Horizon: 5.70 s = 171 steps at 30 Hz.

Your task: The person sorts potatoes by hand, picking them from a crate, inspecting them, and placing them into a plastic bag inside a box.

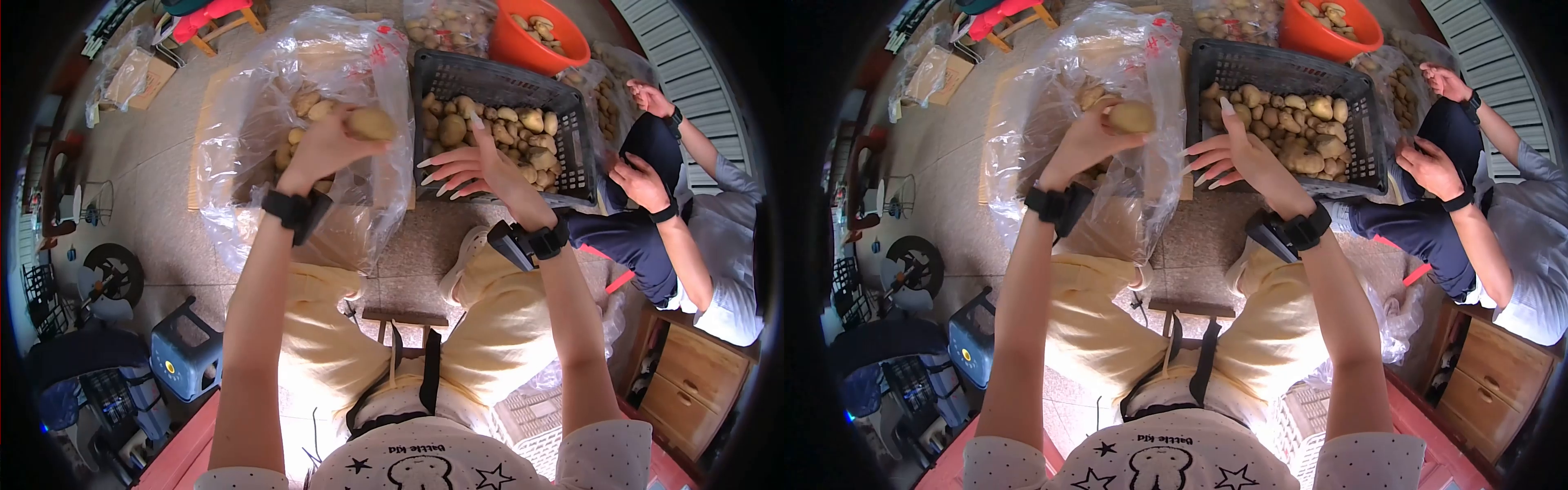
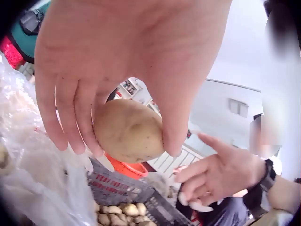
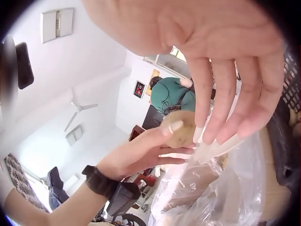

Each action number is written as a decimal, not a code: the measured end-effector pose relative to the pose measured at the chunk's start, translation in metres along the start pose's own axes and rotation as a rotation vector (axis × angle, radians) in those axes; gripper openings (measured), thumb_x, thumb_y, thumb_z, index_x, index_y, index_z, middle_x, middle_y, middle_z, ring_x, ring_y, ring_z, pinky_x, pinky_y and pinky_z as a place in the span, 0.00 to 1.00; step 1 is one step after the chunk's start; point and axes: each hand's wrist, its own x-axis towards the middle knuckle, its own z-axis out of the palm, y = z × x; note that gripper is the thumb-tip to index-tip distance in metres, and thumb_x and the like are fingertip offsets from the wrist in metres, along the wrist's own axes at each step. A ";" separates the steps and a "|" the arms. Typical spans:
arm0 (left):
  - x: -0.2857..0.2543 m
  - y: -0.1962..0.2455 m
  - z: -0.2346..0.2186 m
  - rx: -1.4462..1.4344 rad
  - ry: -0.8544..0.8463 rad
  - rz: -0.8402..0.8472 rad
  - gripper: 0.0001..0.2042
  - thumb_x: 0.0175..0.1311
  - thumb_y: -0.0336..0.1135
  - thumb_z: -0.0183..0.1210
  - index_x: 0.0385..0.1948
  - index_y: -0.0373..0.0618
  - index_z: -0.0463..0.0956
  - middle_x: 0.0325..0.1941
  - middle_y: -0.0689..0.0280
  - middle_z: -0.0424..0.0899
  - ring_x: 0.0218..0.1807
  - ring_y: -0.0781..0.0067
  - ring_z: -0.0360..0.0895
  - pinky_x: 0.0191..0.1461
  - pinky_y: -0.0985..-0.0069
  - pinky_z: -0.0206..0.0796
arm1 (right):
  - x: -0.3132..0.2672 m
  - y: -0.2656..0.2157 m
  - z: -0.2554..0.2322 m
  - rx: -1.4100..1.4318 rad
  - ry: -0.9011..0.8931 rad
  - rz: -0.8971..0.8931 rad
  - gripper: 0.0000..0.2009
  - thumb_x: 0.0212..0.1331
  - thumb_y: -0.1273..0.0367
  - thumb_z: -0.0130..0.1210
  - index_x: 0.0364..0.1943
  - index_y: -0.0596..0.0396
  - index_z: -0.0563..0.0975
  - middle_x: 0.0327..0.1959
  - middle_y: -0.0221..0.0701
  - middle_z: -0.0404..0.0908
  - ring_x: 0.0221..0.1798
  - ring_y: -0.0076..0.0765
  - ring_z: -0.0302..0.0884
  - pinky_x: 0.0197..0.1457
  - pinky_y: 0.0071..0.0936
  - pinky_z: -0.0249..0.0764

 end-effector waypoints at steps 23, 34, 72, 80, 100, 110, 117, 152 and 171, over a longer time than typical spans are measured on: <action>-0.016 0.007 0.066 0.718 0.145 0.127 0.11 0.60 0.38 0.56 0.40 0.42 0.76 0.36 0.57 0.81 0.41 0.54 0.78 0.42 0.61 0.70 | -0.013 0.038 0.002 -0.710 0.241 -0.265 0.15 0.60 0.59 0.51 0.33 0.56 0.81 0.27 0.39 0.83 0.35 0.46 0.82 0.40 0.37 0.76; -0.049 0.077 0.085 0.581 -0.106 0.479 0.10 0.58 0.33 0.57 0.40 0.41 0.75 0.34 0.63 0.77 0.40 0.61 0.74 0.42 0.65 0.70 | -0.016 0.047 -0.025 -0.966 0.236 -0.190 0.13 0.60 0.59 0.52 0.34 0.52 0.81 0.27 0.36 0.83 0.34 0.45 0.81 0.38 0.39 0.75; -0.046 0.080 0.071 0.674 -0.124 0.348 0.09 0.59 0.33 0.57 0.40 0.42 0.75 0.32 0.63 0.77 0.37 0.62 0.76 0.40 0.66 0.69 | -0.027 0.046 -0.022 -1.000 0.122 -0.245 0.17 0.63 0.59 0.49 0.22 0.56 0.77 0.22 0.39 0.78 0.31 0.48 0.76 0.36 0.42 0.71; -0.044 0.085 0.072 0.619 -0.033 0.375 0.11 0.60 0.33 0.57 0.43 0.42 0.75 0.39 0.63 0.78 0.43 0.61 0.75 0.44 0.66 0.70 | -0.020 0.053 0.004 -1.062 0.023 -0.307 0.14 0.60 0.62 0.51 0.21 0.55 0.76 0.21 0.40 0.77 0.28 0.50 0.76 0.36 0.42 0.72; -0.057 0.098 0.095 0.123 -0.442 0.651 0.31 0.49 0.56 0.65 0.51 0.44 0.73 0.54 0.62 0.74 0.61 0.58 0.66 0.65 0.60 0.55 | -0.026 0.076 0.056 -1.120 0.001 -0.431 0.07 0.56 0.64 0.53 0.27 0.49 0.80 0.25 0.32 0.81 0.34 0.41 0.81 0.39 0.38 0.74; -0.057 0.101 0.096 0.133 -0.415 0.661 0.31 0.44 0.55 0.68 0.49 0.46 0.76 0.54 0.65 0.76 0.59 0.58 0.70 0.62 0.62 0.62 | -0.029 0.077 0.057 -1.096 0.003 -0.446 0.07 0.56 0.65 0.53 0.28 0.49 0.80 0.25 0.32 0.81 0.35 0.41 0.80 0.39 0.39 0.73; -0.058 0.100 0.097 0.136 -0.411 0.683 0.32 0.43 0.55 0.68 0.49 0.45 0.76 0.54 0.65 0.76 0.58 0.58 0.70 0.60 0.62 0.65 | -0.030 0.079 0.058 -1.085 -0.001 -0.446 0.06 0.56 0.65 0.53 0.28 0.49 0.80 0.26 0.32 0.81 0.35 0.41 0.80 0.39 0.39 0.73; -0.064 0.101 0.108 0.129 -0.497 0.639 0.35 0.46 0.59 0.67 0.54 0.46 0.72 0.59 0.64 0.71 0.65 0.57 0.62 0.68 0.59 0.52 | -0.019 0.061 -0.027 -0.871 0.100 -0.266 0.06 0.56 0.65 0.53 0.31 0.49 0.78 0.29 0.31 0.80 0.37 0.41 0.79 0.40 0.39 0.72; -0.061 0.102 0.112 0.083 -0.406 0.732 0.30 0.41 0.53 0.69 0.46 0.48 0.76 0.56 0.70 0.71 0.62 0.60 0.65 0.64 0.58 0.56 | -0.019 0.066 0.003 -0.880 0.054 -0.384 0.06 0.56 0.66 0.53 0.33 0.49 0.78 0.30 0.31 0.80 0.38 0.41 0.79 0.41 0.39 0.71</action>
